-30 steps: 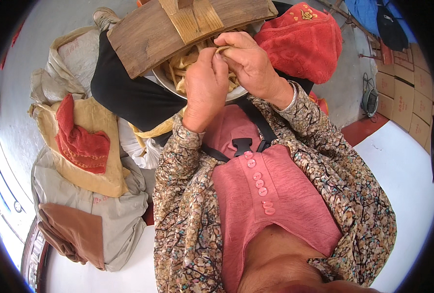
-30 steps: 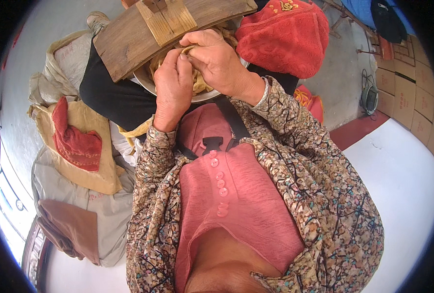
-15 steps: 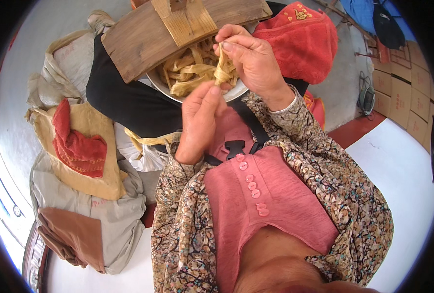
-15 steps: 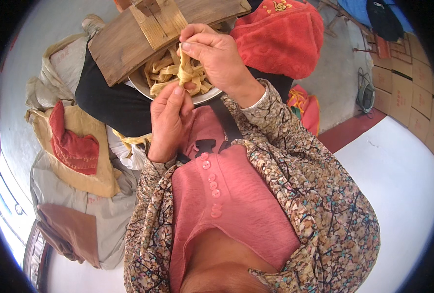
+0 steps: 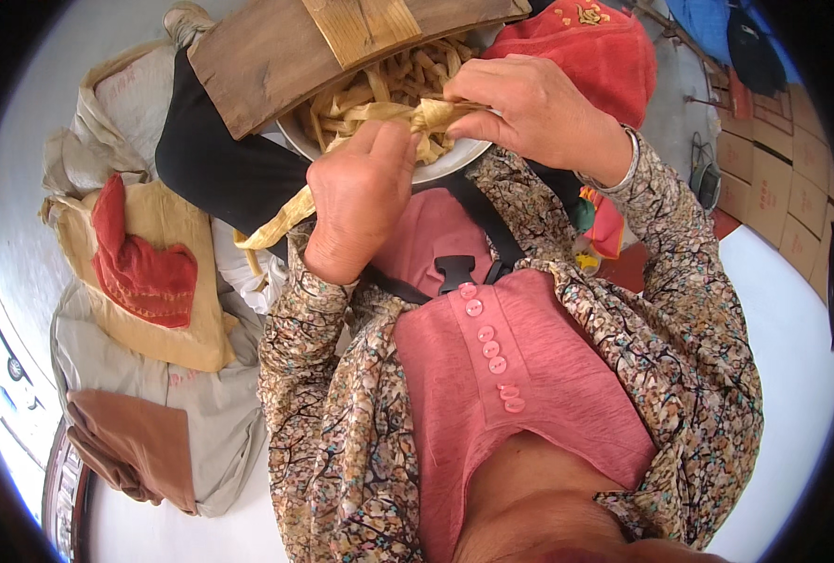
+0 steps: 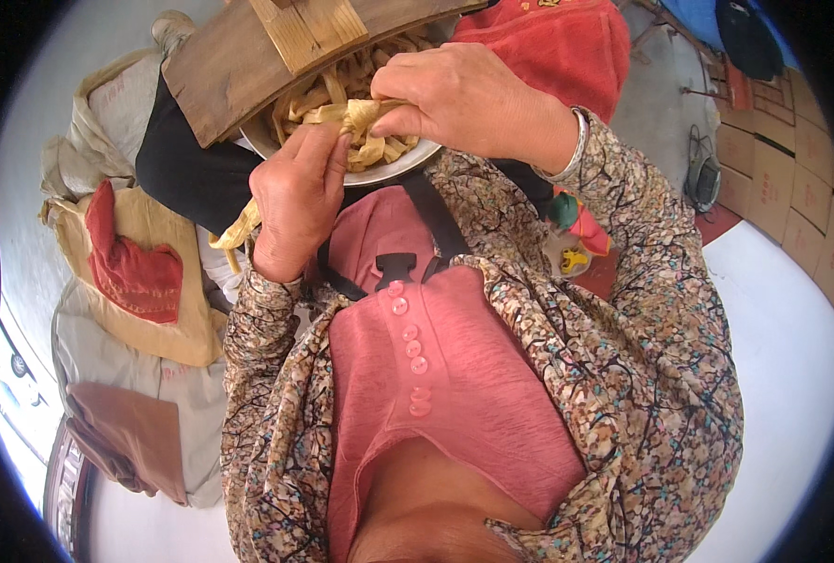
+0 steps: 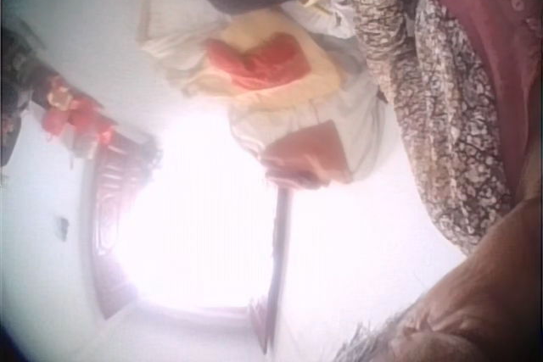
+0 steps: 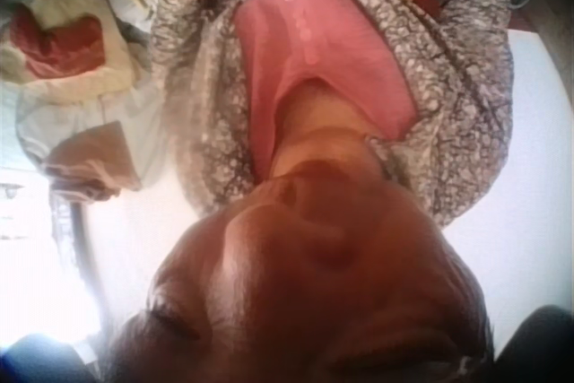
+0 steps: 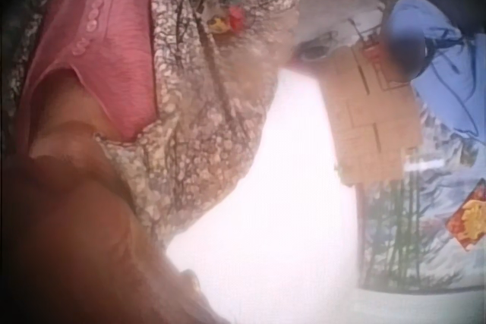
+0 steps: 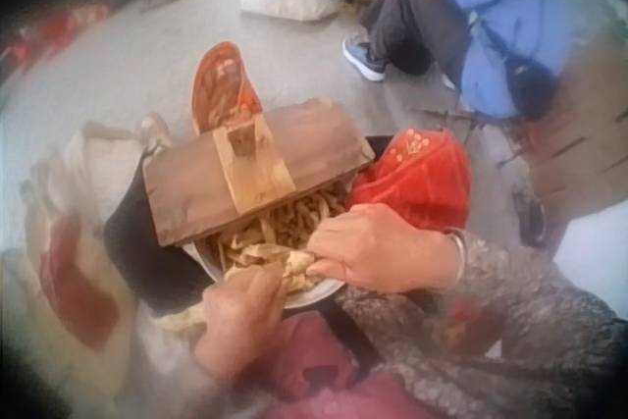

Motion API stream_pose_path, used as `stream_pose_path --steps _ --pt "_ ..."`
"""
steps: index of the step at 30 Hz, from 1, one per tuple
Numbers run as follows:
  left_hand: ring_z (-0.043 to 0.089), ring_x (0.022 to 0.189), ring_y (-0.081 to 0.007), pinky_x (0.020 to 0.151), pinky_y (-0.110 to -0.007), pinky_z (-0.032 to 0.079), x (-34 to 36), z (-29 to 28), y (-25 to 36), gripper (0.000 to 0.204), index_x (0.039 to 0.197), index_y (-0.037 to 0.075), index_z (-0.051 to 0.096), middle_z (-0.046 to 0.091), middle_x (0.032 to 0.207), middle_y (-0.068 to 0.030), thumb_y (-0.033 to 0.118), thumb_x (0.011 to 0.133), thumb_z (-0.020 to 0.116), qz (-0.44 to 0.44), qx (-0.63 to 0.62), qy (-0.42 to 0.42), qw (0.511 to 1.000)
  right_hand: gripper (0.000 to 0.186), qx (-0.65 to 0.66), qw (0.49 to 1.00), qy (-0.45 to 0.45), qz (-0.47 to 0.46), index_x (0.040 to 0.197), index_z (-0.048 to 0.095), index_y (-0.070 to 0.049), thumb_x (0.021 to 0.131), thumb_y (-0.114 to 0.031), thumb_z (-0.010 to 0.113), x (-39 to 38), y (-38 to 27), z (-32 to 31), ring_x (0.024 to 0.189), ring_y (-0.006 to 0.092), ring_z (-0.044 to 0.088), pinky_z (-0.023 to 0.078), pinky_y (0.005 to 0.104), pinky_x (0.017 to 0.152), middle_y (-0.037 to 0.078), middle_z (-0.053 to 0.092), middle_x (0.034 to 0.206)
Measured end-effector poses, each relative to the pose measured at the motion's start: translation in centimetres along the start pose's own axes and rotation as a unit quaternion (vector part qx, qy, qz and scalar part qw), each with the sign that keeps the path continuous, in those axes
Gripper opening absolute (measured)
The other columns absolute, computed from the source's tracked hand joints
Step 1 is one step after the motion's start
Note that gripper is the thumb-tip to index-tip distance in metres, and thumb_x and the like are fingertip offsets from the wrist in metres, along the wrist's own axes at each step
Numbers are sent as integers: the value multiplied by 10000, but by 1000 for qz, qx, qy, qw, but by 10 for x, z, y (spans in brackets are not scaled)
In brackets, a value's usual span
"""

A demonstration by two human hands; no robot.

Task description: The person sits on the floor and repeatedly picks up long, flat, yellowish food strips from a metal bowl, separates them by hand, and places them back into the bowl. The hands work continuously to untangle and arrange the strips.

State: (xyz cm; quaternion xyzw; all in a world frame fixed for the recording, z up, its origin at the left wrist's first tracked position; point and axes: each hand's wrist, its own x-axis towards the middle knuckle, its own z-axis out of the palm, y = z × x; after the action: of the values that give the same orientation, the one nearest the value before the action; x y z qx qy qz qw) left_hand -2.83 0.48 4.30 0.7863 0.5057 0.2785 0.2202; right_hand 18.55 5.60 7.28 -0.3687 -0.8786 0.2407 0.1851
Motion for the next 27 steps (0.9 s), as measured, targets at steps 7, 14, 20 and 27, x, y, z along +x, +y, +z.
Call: stream_pose_path --steps 7,14,20,27 --pt "595 627 -280 563 -352 461 -3 -3 -8 126 861 26 640 611 716 -137 151 880 639 -85 -158 -64 982 289 117 990 -79 25 776 543 -33 874 -292 622 -10 6 12 669 364 568 437 438 582 145 537 688" --pt "465 586 -106 546 -278 416 -2 -16 -8 157 868 -33 637 551 628 -56 119 901 618 -183 -352 -144 907 296 110 989 -94 -14 774 549 -37 916 -296 573 -15 7 10 645 347 551 438 422 564 137 508 669" --pt "484 687 -73 621 -248 428 -13 -22 -11 191 897 -55 634 571 708 -18 129 925 589 -200 -375 -229 876 258 25 991 -106 -80 791 543 -75 892 -310 581 -27 8 4 683 291 563 437 389 614 80 514 703" --pt "509 724 -59 646 -245 446 -3 1 -11 183 928 -32 649 606 744 -3 131 935 567 -192 -444 -233 844 188 13 985 -148 -88 879 544 -74 806 -211 650 -5 -10 13 763 288 551 426 393 692 84 548 829"
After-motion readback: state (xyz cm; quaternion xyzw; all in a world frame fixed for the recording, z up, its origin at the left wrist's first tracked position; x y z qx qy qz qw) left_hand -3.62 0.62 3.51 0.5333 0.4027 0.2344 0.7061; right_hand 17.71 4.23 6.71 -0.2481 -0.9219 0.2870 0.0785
